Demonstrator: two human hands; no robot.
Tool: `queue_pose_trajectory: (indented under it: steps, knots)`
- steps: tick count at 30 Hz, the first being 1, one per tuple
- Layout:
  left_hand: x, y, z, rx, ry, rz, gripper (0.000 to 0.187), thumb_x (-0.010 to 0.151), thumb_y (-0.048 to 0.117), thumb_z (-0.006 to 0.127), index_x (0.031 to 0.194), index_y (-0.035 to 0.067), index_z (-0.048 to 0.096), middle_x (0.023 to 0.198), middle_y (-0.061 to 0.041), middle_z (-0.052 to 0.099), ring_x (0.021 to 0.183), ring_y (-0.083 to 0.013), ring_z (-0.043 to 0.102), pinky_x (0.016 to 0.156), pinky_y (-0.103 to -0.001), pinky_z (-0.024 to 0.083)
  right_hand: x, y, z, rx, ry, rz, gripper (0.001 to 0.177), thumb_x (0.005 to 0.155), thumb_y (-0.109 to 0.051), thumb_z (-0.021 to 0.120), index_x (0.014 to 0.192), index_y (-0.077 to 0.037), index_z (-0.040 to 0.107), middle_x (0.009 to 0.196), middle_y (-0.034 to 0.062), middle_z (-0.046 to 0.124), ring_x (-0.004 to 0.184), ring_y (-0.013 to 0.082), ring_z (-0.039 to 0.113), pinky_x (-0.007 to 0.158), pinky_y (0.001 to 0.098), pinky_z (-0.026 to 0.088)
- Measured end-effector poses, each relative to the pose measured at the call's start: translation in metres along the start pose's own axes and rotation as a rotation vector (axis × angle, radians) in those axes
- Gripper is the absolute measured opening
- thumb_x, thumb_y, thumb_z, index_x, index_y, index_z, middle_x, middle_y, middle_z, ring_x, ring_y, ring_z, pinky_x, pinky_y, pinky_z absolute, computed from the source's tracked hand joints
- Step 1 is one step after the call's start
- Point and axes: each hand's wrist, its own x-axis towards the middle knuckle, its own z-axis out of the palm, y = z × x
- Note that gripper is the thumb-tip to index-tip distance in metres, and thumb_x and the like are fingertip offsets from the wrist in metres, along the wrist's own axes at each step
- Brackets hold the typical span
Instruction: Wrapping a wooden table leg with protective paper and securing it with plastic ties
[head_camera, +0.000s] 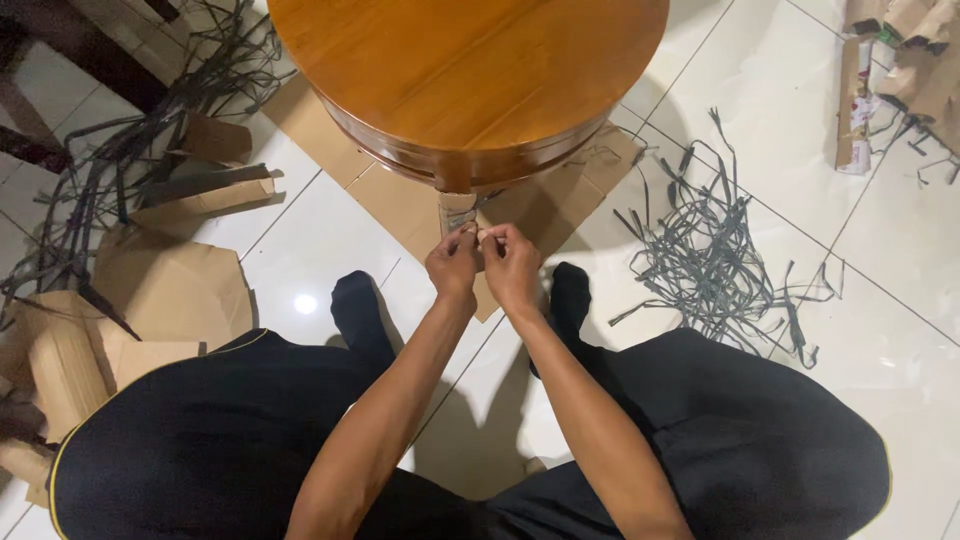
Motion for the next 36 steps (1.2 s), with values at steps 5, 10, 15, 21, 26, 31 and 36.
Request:
queue_pose_trajectory:
  steps: [5,10,15,21,26,31,36]
  knots:
    - [-0.006,-0.002,-0.003,-0.272,-0.117,0.006,0.028,0.080,0.027,0.085,0.103,0.012,0.080,0.080,-0.006,0.072,0.073,-0.0128,0.067,0.064,-0.027,0.058,-0.005,0.018,0.009,0.100,-0.033,0.060,0.012,0.089,-0.015,0.069,0.098,-0.011,0.076,0.088,0.0166,0.077,0.089,0.0353,0.075,0.073,0.0445,0.057]
    - [-0.022,0.014,-0.007,-0.225,-0.146,0.015,0.028,0.085,0.027,0.080,0.109,0.012,0.079,0.092,-0.007,0.074,0.087,-0.0132,0.065,0.076,-0.029,0.055,0.004,0.039,0.015,0.267,-0.085,0.182,0.012,0.089,-0.022,0.068,0.097,-0.019,0.077,0.097,0.0100,0.077,0.098,0.0293,0.072,0.085,0.0435,0.057]
    - [-0.019,0.016,-0.010,-0.267,-0.168,-0.015,0.032,0.086,0.021,0.079,0.115,0.007,0.076,0.095,-0.009,0.074,0.089,-0.0159,0.069,0.080,-0.030,0.059,0.004,0.028,0.016,0.542,-0.092,0.231,0.016,0.095,-0.017,0.067,0.107,-0.012,0.076,0.102,0.0095,0.073,0.098,0.0183,0.063,0.082,0.0362,0.054]
    - [-0.001,-0.001,-0.006,-0.203,-0.143,0.035,0.026,0.088,0.025,0.079,0.111,0.014,0.078,0.091,-0.003,0.073,0.088,-0.0121,0.062,0.084,-0.029,0.052,0.013,0.027,0.012,0.544,-0.096,0.184,0.013,0.092,-0.015,0.074,0.104,-0.013,0.077,0.092,0.0044,0.077,0.084,0.0103,0.067,0.062,0.0186,0.051]
    - [0.008,-0.011,-0.005,-0.103,-0.099,0.153,0.018,0.086,0.022,0.078,0.103,0.019,0.080,0.087,0.001,0.074,0.084,-0.0070,0.060,0.078,-0.026,0.051,0.013,0.023,0.021,0.351,-0.021,0.061,0.006,0.091,-0.014,0.076,0.097,-0.011,0.076,0.092,0.0080,0.078,0.084,0.0119,0.068,0.072,0.0282,0.057]
    - [0.010,-0.007,-0.004,-0.023,-0.066,0.136,0.020,0.080,0.033,0.084,0.100,0.027,0.082,0.085,0.005,0.077,0.084,-0.0060,0.064,0.079,-0.025,0.053,0.011,0.010,0.019,0.266,0.043,-0.004,0.008,0.089,-0.013,0.079,0.096,-0.012,0.076,0.089,0.0102,0.078,0.081,0.0188,0.072,0.068,0.0324,0.058]
    - [-0.002,0.003,-0.010,0.003,-0.057,0.138,0.021,0.079,0.036,0.086,0.099,0.029,0.083,0.090,0.003,0.079,0.087,-0.0074,0.069,0.080,-0.026,0.056,0.007,0.000,0.010,0.259,0.035,-0.069,0.008,0.090,-0.011,0.077,0.098,-0.012,0.076,0.090,0.0108,0.078,0.083,0.0221,0.072,0.075,0.0339,0.058]
